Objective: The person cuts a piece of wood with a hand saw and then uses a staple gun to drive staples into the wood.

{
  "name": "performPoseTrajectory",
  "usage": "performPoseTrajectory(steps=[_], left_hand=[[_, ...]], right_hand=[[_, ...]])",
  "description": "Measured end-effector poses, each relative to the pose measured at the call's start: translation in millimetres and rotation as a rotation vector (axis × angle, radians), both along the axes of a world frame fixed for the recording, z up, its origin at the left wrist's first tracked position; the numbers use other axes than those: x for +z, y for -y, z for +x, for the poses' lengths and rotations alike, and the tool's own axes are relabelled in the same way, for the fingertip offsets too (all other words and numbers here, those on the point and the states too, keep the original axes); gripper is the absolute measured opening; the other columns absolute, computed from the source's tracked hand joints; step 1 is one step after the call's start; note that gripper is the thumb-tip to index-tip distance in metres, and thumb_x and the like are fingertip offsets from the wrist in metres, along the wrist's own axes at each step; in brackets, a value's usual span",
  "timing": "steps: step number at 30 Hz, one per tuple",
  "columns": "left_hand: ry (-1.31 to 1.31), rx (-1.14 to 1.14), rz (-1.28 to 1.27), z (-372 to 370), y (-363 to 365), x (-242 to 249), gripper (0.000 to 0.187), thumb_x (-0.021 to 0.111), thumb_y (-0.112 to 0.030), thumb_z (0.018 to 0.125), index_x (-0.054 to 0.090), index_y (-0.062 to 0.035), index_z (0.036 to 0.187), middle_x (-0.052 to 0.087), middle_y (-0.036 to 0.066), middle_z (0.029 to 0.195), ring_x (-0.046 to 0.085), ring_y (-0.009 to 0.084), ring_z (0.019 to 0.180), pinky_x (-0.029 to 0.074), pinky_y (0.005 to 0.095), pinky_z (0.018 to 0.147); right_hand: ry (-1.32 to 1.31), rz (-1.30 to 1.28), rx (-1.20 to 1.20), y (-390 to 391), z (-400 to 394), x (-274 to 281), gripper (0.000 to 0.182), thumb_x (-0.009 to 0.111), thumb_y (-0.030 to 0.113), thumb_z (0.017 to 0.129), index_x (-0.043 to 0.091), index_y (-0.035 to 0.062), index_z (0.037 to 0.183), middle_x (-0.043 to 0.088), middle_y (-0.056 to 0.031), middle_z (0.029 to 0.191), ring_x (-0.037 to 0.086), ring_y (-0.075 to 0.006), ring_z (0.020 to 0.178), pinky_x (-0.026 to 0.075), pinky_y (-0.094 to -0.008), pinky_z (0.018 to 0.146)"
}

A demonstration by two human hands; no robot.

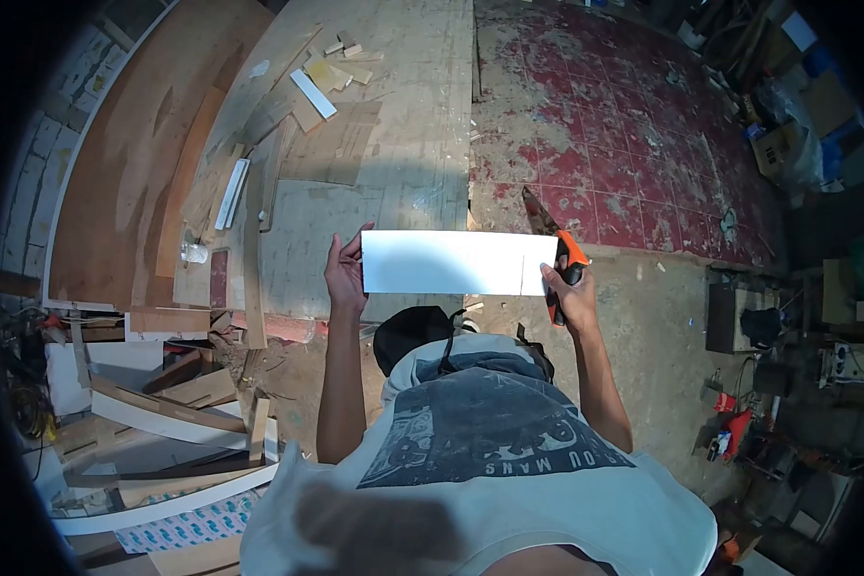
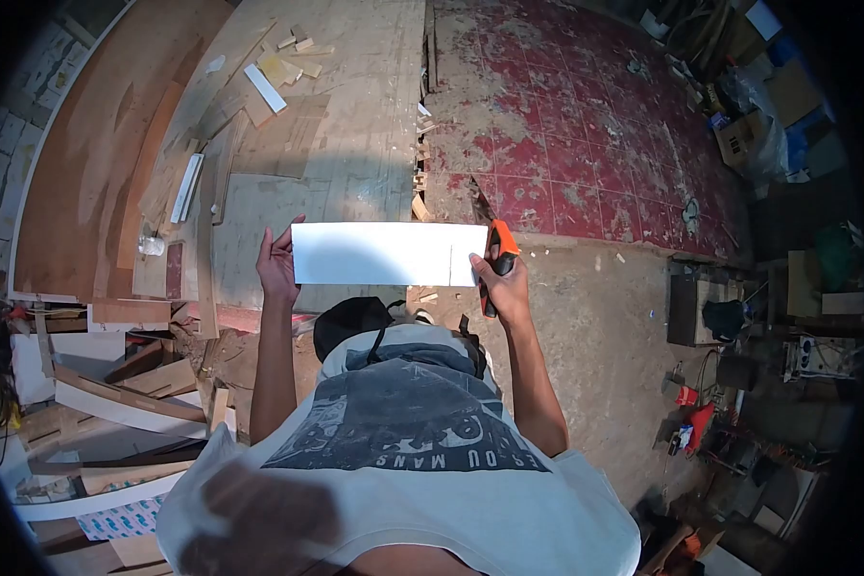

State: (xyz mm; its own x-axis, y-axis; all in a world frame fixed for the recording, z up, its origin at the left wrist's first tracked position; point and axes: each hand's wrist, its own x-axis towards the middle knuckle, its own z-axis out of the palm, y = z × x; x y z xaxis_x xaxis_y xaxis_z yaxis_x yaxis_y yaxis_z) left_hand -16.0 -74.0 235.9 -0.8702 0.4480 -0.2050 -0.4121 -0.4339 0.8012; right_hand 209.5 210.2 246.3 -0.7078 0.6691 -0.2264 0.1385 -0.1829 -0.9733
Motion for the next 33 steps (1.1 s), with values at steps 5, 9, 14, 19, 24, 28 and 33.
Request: performPoseTrajectory(steps=[5, 9, 14, 19, 24, 28, 33], left_hand=[[0.006, -0.088, 0.036, 4, 5, -2, 0.06, 0.035, -0.042, 0.1, 0.05, 0.0088, 0.129, 0.066, 0.017, 0.11, 0.063, 0.0156, 0.097, 0.047, 0.0271, 0.087], [-0.095, -0.084, -0.136, 8, 2, 0, 0.05, 0.042, -0.033, 0.1, 0.052, 0.0086, 0.127, 0.065, 0.015, 0.112, 0.06, 0.0149, 0.104, 0.046, 0.0273, 0.089], [-0.947, 0.163, -1.001, 14, -9, 23, 0.051, 0.064, -0.036, 0.088, 0.057, 0.001, 0.123, 0.047, 0.018, 0.135, 0.046, 0.0268, 0.126, 0.043, 0.0342, 0.098], [-1.442, -0.356, -0.939, 62, -56, 90, 0.069, 0.084, -0.031, 0.066, 0.055, -0.0057, 0.123, 0.042, 0.015, 0.138, 0.037, 0.0332, 0.133, 0.028, 0.0505, 0.108], [-1.596, -0.46, -1.014, 73, -75, 36, 0.06, 0.08, -0.015, 0.061, 0.055, -0.0086, 0.116, 0.054, 0.013, 0.121, 0.048, 0.0287, 0.12, 0.036, 0.0454, 0.099], [-1.602, -0.401, -0.882, 58, -87, 13, 0.04, 0.069, -0.001, 0.065, 0.059, -0.008, 0.103, 0.063, 0.008, 0.1, 0.058, 0.0243, 0.101, 0.04, 0.0402, 0.086], [-1.481, -0.67, -0.987, 34, -95, -6, 0.03, 0.063, 0.0, 0.073, 0.06, -0.0099, 0.101, 0.064, 0.009, 0.099, 0.058, 0.0243, 0.103, 0.04, 0.0382, 0.086]], right_hand=[[-0.065, -0.029, -0.039, -4, 2, -3, 0.025, 0.073, 0.009, 0.082, 0.048, 0.0121, 0.083, 0.048, 0.0057, 0.074, 0.046, -0.0049, 0.066, 0.038, -0.0228, 0.058], [-0.126, -0.139, -0.037, -8, 3, 4, 0.025, 0.07, -0.001, 0.083, 0.047, 0.0106, 0.087, 0.052, 0.003, 0.08, 0.051, -0.0066, 0.071, 0.042, -0.0222, 0.064], [-0.144, -0.205, -0.05, -9, 10, -1, 0.025, 0.069, -0.002, 0.083, 0.048, 0.0107, 0.086, 0.053, 0.0031, 0.08, 0.052, -0.0067, 0.073, 0.043, -0.0221, 0.067], [-0.141, -0.297, -0.068, -8, 10, -14, 0.024, 0.07, 0.0, 0.083, 0.049, 0.0108, 0.083, 0.052, 0.0037, 0.077, 0.051, -0.0062, 0.072, 0.042, -0.0219, 0.065], [-0.043, -0.354, -0.01, -12, 8, -25, 0.019, 0.069, 0.005, 0.084, 0.051, 0.0099, 0.08, 0.054, 0.0018, 0.074, 0.054, -0.008, 0.067, 0.046, -0.0223, 0.062], [0.072, -0.444, 0.088, -9, 9, -29, 0.017, 0.064, 0.017, 0.09, 0.053, 0.0037, 0.091, 0.058, -0.0065, 0.076, 0.055, -0.0138, 0.057, 0.049, -0.0278, 0.049], [0.319, -0.518, 0.166, -11, 6, -45, 0.032, 0.06, 0.034, 0.094, 0.053, 0.0038, 0.085, 0.055, -0.0063, 0.07, 0.051, -0.0116, 0.052, 0.042, -0.0269, 0.044]])
